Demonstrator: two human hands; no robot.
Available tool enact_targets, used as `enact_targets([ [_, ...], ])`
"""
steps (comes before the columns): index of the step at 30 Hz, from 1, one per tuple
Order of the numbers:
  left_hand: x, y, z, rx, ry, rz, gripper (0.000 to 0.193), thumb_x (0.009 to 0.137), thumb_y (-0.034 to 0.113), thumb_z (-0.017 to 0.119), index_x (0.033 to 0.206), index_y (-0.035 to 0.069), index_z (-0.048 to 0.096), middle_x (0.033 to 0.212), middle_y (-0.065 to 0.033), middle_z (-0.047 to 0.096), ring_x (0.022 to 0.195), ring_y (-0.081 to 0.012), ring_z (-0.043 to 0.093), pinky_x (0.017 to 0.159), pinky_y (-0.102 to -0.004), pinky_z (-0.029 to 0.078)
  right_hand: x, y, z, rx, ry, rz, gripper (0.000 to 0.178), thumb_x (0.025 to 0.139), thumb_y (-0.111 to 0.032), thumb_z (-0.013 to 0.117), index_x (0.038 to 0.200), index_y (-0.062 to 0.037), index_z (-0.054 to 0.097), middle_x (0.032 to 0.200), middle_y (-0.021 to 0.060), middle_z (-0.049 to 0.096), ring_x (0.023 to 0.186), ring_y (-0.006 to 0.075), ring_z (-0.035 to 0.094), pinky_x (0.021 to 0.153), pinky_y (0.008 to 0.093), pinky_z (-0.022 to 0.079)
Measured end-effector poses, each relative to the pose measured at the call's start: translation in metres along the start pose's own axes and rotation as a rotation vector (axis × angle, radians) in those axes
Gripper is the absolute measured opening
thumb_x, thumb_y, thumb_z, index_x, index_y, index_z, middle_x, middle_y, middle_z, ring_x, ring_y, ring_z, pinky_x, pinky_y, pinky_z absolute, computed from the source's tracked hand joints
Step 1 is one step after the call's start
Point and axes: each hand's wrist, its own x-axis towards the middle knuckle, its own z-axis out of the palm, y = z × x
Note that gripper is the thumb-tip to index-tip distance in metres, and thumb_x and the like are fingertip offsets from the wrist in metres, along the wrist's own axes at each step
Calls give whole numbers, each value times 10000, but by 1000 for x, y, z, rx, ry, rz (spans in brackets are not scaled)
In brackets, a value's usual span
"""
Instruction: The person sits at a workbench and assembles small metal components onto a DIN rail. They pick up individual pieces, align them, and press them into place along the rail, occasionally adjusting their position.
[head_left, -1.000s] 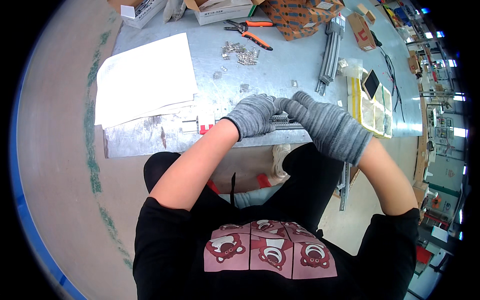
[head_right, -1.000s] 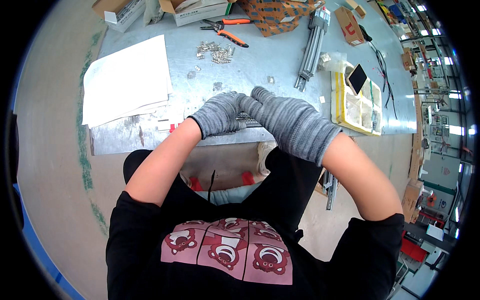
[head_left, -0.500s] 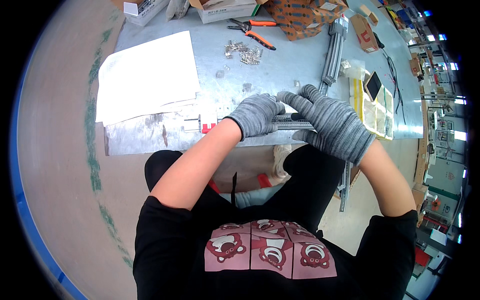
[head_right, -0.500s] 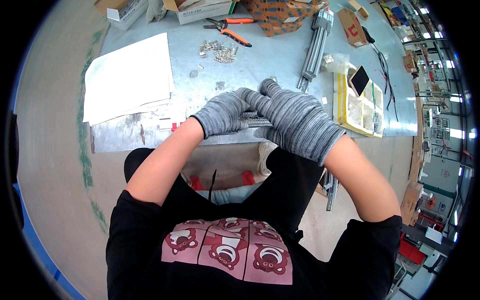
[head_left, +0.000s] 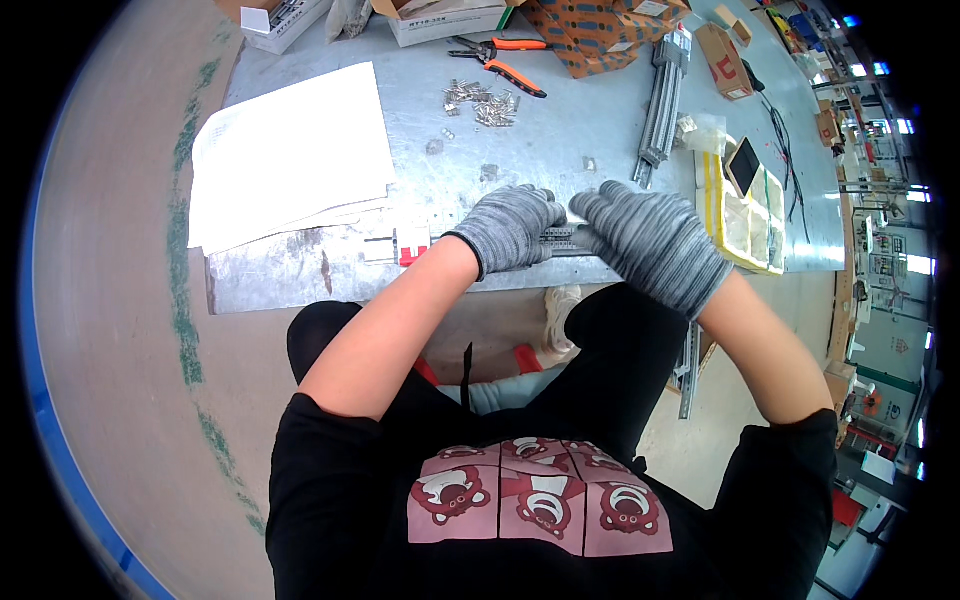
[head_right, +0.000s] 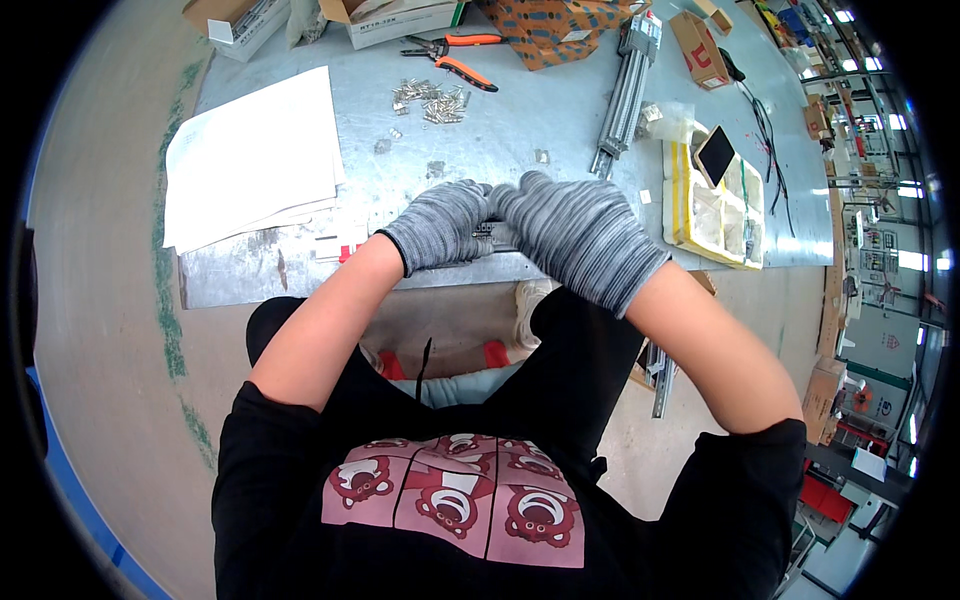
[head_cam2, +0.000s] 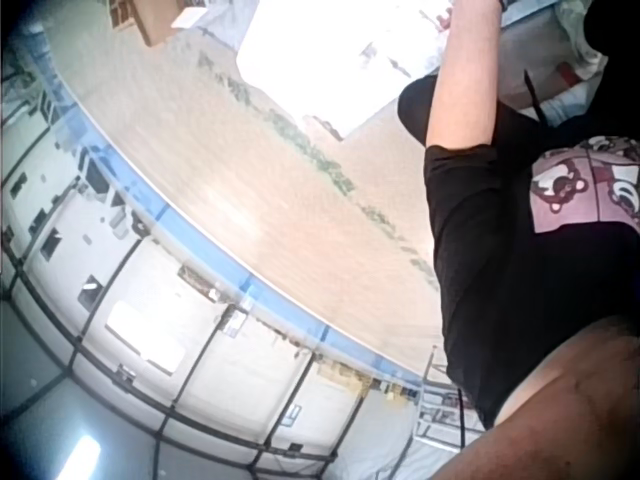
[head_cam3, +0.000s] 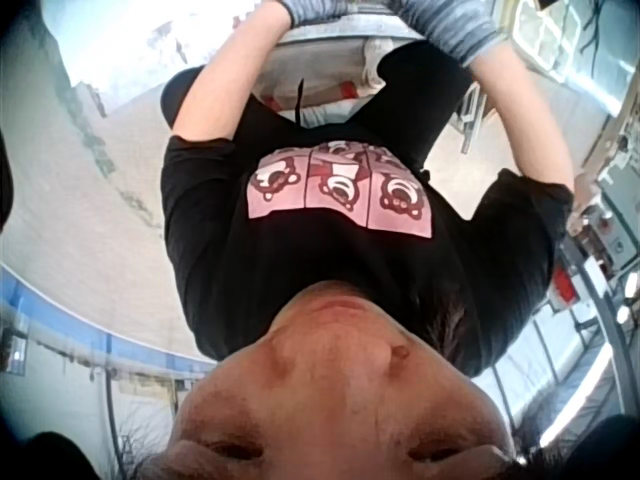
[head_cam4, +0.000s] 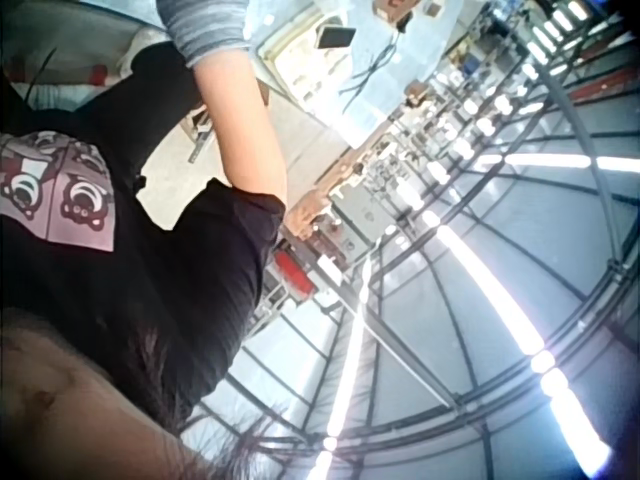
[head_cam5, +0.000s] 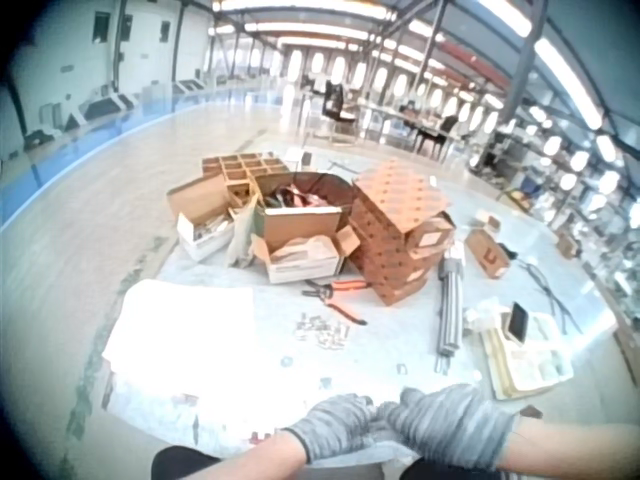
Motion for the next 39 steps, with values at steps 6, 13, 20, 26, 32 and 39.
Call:
enact_targets([
  [6, 2, 0, 2, 33, 0, 9, 336, 759, 226, 680, 1066, 90, 681, 1045, -139, 641, 1034, -310, 611, 929, -414, 482, -4, 18, 10, 105, 295, -316, 466, 854, -234, 656, 1272, -83, 515, 954, 172, 590, 941, 356, 613, 801, 398, 519],
  [13, 1, 2, -4, 20, -41, -31, 343, 764, 229, 679, 1074, 84, 682, 1052, -142, 644, 1029, -316, 612, 930, -418, 482, 2, 9, 6, 42, 194, -118, 299, 841, -185, 644, 1102, -63, 564, 965, 136, 570, 859, 330, 627, 717, 424, 526],
  [20, -1, 2, -2, 45, -24, -12, 350, 765, 224, 677, 1088, 90, 680, 1044, -137, 645, 1038, -314, 609, 931, -415, 483, 2, -1, -3, -30, -34, 92, 332, 853, -184, 634, 1147, -52, 554, 982, 163, 560, 895, 334, 619, 738, 426, 520],
  [26, 1, 1, 0, 82, -14, 11, 326, 763, 215, 675, 1069, 100, 684, 1038, -135, 645, 1037, -309, 608, 928, -413, 482, -5, 20, 10, 156, 191, -230, 330, 869, -194, 629, 1148, -31, 558, 999, 179, 542, 927, 358, 601, 799, 434, 500],
  [32, 2, -5, 6, 63, -3, 41, 409, 744, 254, 719, 1093, 51, 656, 1039, -146, 627, 1028, -324, 597, 938, -407, 475, -4, 7, 6, 52, 37, 57, 260, 886, -223, 625, 1071, -45, 583, 915, 146, 564, 848, 344, 620, 745, 433, 511],
  [39, 1, -3, 4, 100, -8, 25, 413, 746, 263, 725, 1099, 59, 658, 1063, -139, 623, 1034, -325, 594, 948, -409, 470, -7, 15, 20, 166, 280, -182, 198, 850, -92, 599, 1044, -57, 589, 960, 148, 552, 822, 349, 620, 757, 430, 518],
])
